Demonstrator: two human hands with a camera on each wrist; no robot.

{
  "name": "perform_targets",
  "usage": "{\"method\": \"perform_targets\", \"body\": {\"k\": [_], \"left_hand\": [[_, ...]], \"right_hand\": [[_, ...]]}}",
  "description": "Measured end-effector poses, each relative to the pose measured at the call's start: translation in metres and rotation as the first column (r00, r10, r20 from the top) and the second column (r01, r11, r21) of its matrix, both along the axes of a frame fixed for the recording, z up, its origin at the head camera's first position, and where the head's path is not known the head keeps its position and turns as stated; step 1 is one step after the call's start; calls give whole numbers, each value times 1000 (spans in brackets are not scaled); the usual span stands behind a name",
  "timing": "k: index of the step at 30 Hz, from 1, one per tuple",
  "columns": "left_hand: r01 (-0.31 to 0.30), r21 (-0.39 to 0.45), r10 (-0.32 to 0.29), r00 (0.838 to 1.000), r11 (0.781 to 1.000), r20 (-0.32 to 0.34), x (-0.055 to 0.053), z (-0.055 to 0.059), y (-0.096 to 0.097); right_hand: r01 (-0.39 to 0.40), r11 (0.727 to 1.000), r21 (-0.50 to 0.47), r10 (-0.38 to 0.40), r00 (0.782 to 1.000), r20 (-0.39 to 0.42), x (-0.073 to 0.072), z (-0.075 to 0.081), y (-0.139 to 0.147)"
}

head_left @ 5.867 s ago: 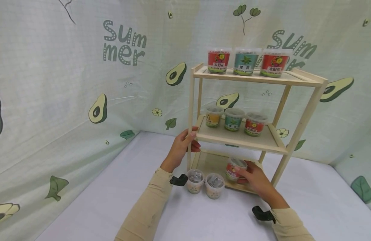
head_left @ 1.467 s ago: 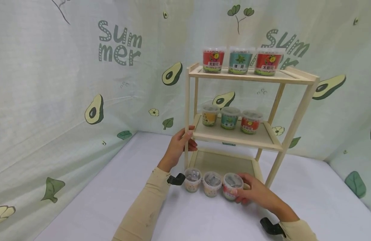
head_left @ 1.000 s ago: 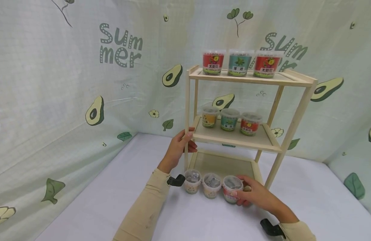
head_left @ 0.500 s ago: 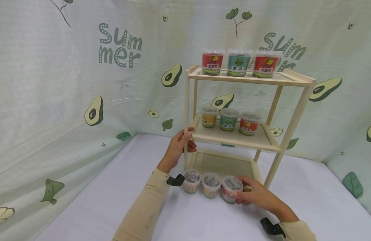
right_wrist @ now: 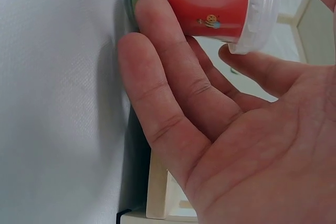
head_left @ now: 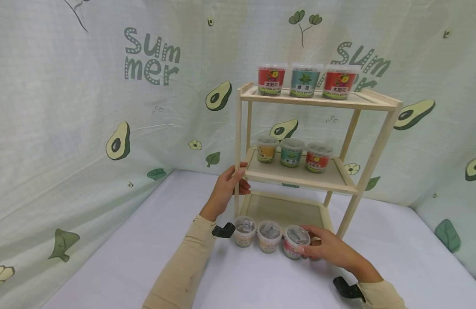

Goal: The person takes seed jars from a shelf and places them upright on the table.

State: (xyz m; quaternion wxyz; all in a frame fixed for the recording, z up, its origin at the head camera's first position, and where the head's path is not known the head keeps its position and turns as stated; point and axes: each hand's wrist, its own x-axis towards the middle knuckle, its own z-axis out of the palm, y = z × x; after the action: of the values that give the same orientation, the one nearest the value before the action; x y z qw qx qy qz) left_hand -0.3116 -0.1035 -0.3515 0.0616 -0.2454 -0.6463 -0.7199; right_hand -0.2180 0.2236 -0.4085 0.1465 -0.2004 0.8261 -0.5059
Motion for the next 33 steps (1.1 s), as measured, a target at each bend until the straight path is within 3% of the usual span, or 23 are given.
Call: {"method": "perform_targets", "body": {"k": [27, 33], "left_hand": [[-2, -1, 2, 1000, 1000, 10, -2, -2, -2], [-2, 8, 2, 1000, 1000, 9, -3, -2, 0]], "right_hand": [[-20, 1000, -8, 20, 999, -46, -1, 4, 7], [33, 999, 43, -28, 995, -97, -1, 12, 12]]}}
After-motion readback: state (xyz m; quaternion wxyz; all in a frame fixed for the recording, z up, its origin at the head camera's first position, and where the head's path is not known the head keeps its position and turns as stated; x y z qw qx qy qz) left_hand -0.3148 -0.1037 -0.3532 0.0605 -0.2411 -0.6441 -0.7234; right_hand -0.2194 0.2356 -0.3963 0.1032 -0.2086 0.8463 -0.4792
